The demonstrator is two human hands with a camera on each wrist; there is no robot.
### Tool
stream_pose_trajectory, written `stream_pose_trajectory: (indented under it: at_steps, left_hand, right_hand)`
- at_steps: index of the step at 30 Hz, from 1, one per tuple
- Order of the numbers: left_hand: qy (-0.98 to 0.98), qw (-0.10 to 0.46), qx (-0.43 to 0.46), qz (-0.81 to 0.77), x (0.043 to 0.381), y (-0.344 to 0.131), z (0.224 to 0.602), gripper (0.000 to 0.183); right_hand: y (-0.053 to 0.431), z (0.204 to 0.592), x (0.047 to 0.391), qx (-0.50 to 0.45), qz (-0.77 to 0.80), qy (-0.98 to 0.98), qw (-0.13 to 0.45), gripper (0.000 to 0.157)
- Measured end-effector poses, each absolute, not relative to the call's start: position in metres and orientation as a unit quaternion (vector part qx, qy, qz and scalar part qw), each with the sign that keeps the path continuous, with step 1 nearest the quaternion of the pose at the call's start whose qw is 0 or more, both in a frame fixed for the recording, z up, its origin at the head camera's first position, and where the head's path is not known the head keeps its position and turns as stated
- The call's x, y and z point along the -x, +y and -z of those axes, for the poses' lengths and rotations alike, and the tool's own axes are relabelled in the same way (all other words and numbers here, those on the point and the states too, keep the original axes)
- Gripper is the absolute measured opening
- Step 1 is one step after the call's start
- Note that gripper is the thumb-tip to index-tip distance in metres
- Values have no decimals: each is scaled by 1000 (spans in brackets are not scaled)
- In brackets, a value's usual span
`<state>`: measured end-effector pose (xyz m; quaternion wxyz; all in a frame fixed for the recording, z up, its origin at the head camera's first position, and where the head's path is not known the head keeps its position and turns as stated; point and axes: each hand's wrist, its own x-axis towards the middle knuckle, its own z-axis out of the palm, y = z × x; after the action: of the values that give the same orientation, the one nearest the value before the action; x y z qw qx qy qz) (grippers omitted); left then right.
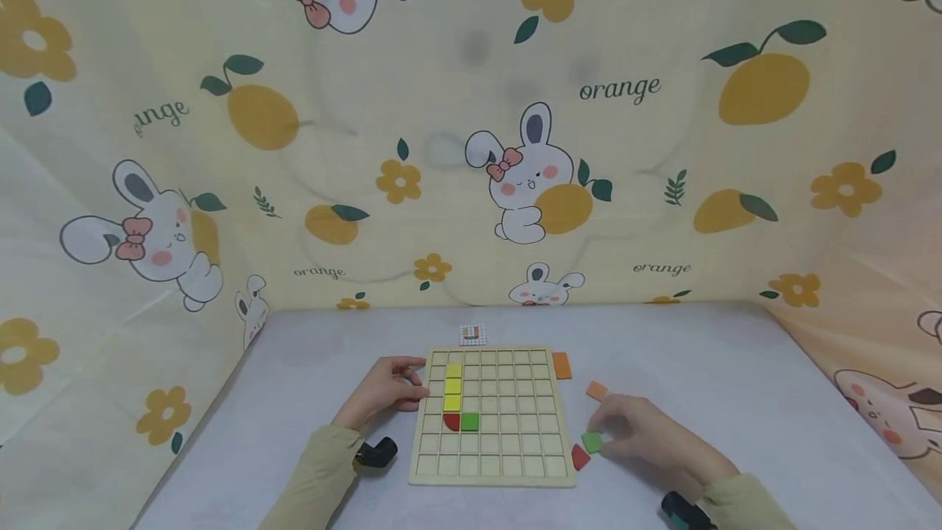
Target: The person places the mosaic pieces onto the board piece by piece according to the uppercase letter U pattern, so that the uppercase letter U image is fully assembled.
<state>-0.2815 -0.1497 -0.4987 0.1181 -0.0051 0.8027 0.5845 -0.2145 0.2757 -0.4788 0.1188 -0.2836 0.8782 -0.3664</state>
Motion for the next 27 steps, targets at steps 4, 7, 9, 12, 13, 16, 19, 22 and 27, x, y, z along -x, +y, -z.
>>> stream_pose_trajectory:
  at_steps: [4, 7, 9, 12, 13, 16, 19, 22, 27]
  left_hand:
    - [804, 117, 8, -582, 282, -149, 499, 62]
    - [806, 115, 9, -581, 282, -149, 499, 62]
    - [806, 115, 9, -580, 282, -149, 499, 62]
    - [806, 114, 8, -580, 282, -149, 499, 62]
    - [806, 114, 8, -581, 282, -149, 499, 62]
    - [805, 114, 8, -582, 282, -148, 498, 62]
    - [804, 115, 10, -584, 283, -148, 497, 62]
    - [803, 116, 10, -584, 283, -148, 497, 62]
    - [802, 118, 7, -586, 282, -149, 497, 62]
  right_hand:
    - [278, 473, 213, 308, 350, 882, 65, 22]
    - [277, 467, 214, 317, 349, 881, 38, 21]
    - [276, 463, 216, 321, 351, 879, 25, 22]
    - [271, 456, 219, 332, 359, 872, 14, 22]
    - [269, 455, 220, 335, 360, 871, 10, 22]
    - [262, 450, 224, 337, 367, 867, 13, 22]
    - [251, 448, 227, 332, 373, 866, 23, 21]
    - [236, 448, 229, 327, 376, 866, 36, 21]
    - [205, 452, 231, 298, 385, 871, 69, 21]
